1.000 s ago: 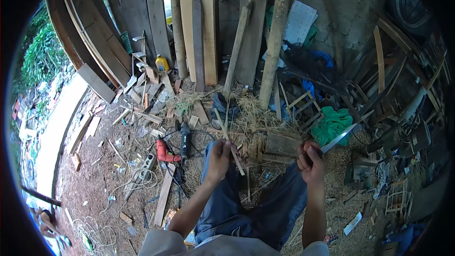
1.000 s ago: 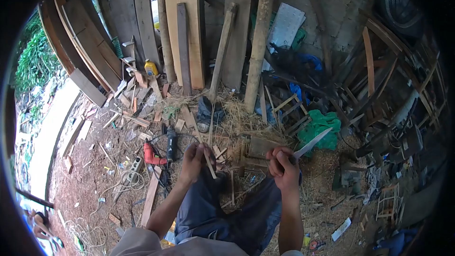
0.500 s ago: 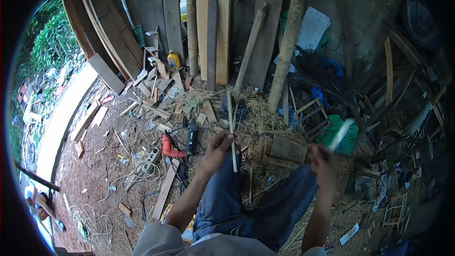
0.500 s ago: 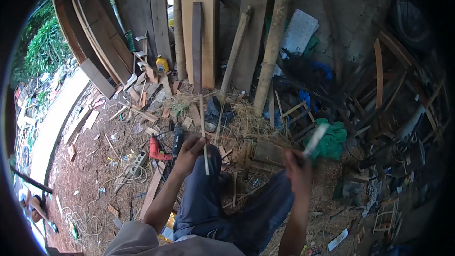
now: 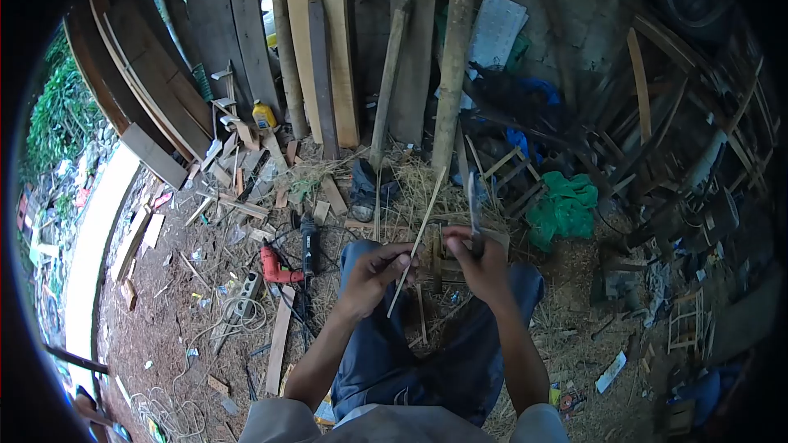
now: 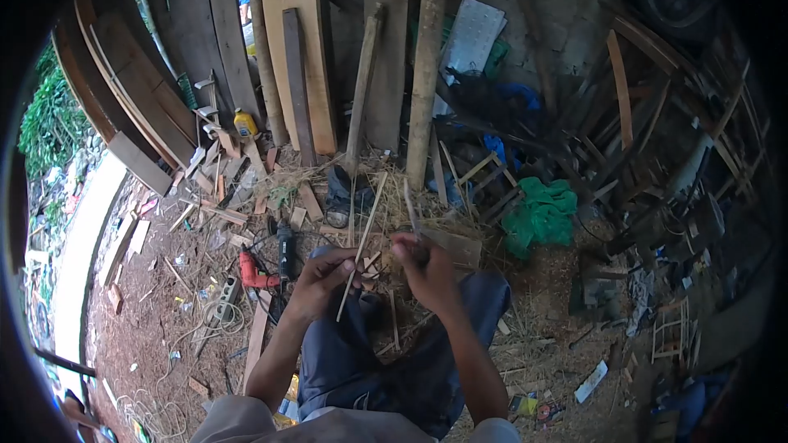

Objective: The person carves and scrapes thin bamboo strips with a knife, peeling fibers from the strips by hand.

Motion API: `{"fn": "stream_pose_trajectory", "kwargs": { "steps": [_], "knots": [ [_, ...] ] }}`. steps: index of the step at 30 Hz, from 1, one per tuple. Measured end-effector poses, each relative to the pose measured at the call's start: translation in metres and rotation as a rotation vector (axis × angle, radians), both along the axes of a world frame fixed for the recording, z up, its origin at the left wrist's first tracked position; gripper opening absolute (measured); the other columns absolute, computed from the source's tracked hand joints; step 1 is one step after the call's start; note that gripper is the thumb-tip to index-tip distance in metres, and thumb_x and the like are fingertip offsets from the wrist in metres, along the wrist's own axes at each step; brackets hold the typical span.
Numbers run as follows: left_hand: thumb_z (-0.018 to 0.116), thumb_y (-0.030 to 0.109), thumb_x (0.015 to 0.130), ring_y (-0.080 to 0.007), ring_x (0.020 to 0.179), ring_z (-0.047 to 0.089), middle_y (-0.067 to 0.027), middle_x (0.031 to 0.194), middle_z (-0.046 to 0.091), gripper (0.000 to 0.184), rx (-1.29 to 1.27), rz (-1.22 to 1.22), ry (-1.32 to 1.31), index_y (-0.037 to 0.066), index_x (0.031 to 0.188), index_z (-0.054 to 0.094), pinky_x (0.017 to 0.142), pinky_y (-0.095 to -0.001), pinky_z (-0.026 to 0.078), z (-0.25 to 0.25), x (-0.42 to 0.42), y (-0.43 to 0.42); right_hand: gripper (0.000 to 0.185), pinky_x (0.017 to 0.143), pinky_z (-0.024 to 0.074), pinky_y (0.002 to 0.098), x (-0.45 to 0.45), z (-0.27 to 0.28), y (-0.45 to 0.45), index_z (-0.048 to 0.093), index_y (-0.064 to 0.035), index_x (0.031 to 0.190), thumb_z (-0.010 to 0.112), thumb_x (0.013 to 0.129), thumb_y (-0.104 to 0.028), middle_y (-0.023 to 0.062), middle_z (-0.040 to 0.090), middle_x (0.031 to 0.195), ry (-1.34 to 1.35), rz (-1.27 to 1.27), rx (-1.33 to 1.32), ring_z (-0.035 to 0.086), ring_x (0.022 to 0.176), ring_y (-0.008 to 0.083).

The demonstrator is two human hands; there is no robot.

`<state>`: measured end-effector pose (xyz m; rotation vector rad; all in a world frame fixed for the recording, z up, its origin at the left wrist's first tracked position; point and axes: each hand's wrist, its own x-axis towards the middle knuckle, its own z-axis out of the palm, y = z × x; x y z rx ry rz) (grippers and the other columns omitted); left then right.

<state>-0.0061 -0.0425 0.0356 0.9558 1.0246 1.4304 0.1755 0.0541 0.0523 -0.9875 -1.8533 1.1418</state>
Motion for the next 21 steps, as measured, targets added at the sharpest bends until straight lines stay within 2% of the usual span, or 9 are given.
{"fn": "stream_pose_trajectory", "kwargs": {
  "steps": [7,9,12,15,19,21],
  "knots": [
    [0.050,0.013,0.096,-0.0108,0.076,0.058,-0.0055,0.090,0.062,0.028,-0.008,-0.087,-0.003,-0.001,0.120,0.058,0.069,-0.0251,0.049,0.003,0.013,-0.002,0.029,0.072,0.0455,0.0290,-0.016,0.021,0.004,0.064,-0.0021,0.104,0.063,0.087,-0.025,0.0072,0.066,0.088,0.095,-0.004,-0.027,0.060,0.080,0.0126],
    [0.049,0.014,0.097,-0.0100,0.071,0.057,-0.0049,0.088,0.061,0.029,-0.055,-0.095,0.002,0.000,0.122,0.056,0.065,-0.0246,0.049,0.003,0.012,-0.007,0.027,0.069,0.0455,0.0276,-0.015,0.024,0.005,0.064,-0.0002,0.101,0.065,0.086,-0.022,0.0054,0.065,0.083,0.085,-0.022,-0.157,0.060,0.076,0.0120],
    [0.047,0.014,0.098,-0.0103,0.066,0.057,-0.0052,0.085,0.060,0.028,-0.063,-0.148,-0.003,0.000,0.120,0.055,0.058,-0.0230,0.047,-0.002,0.015,-0.017,0.025,0.066,0.0445,0.0253,-0.013,0.020,0.008,0.064,-0.0002,0.097,0.066,0.086,-0.022,0.0033,0.064,0.079,0.155,-0.054,-0.144,0.058,0.071,0.0100],
    [0.047,0.014,0.098,-0.0093,0.063,0.055,-0.0051,0.081,0.058,0.025,-0.108,-0.121,0.014,0.001,0.117,0.056,0.053,-0.0215,0.045,-0.006,0.014,-0.017,0.025,0.064,0.0430,0.0253,-0.010,0.022,0.008,0.064,0.0002,0.094,0.063,0.089,-0.024,0.0020,0.062,0.075,0.116,-0.059,-0.174,0.055,0.068,0.0081],
    [0.048,0.016,0.098,-0.0082,0.060,0.053,-0.0047,0.080,0.059,0.026,-0.057,-0.111,-0.011,0.001,0.118,0.055,0.052,-0.0205,0.043,-0.011,0.013,-0.011,0.025,0.061,0.0407,0.0254,-0.005,0.001,0.011,0.064,-0.0001,0.093,0.060,0.091,-0.025,0.0007,0.060,0.072,0.189,0.044,-0.112,0.052,0.065,0.0063],
    [0.051,0.016,0.097,-0.0086,0.064,0.054,-0.0039,0.079,0.059,0.025,-0.068,-0.103,-0.111,0.001,0.115,0.057,0.052,-0.0207,0.043,-0.014,0.016,-0.009,0.022,0.047,0.0353,0.0221,-0.002,-0.007,0.007,0.065,-0.0030,0.096,0.058,0.093,-0.023,-0.0005,0.059,0.072,0.214,0.080,-0.189,0.048,0.054,0.0040]
  ]
}}
